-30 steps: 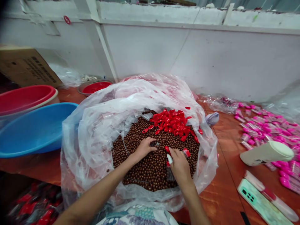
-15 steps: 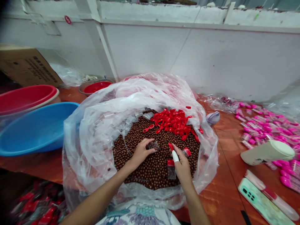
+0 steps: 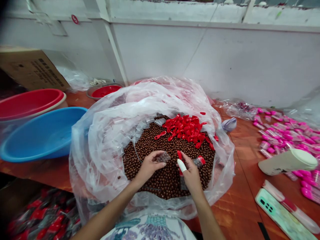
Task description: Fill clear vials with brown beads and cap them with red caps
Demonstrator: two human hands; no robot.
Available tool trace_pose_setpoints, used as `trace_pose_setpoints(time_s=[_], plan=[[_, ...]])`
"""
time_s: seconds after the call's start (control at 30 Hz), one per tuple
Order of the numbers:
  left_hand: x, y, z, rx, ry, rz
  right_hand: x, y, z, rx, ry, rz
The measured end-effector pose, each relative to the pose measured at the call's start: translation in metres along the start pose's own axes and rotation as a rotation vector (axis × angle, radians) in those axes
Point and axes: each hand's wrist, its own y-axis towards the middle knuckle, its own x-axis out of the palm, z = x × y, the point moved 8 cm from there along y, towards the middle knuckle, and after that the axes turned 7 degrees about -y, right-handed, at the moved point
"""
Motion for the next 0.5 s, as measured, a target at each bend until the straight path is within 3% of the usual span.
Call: trace_pose_setpoints(time_s=[0.13, 0.3, 0.5], plan=[[0.005, -0.005, -0.001, -0.069, -0.196, -0.042, 0.001, -0.001, -0.003, 0.006, 0.018, -0.001], [0.002, -0.01, -0.001, -0.147, -0.238, -0.024, 0.0, -0.001, -0.012, -0.083, -0.063, 0.034], [0.005, -0.019, -0.005, -0.25, -0.399, -0.007, 0.001, -0.002, -0.013, -0.075, -0.037, 0.044]])
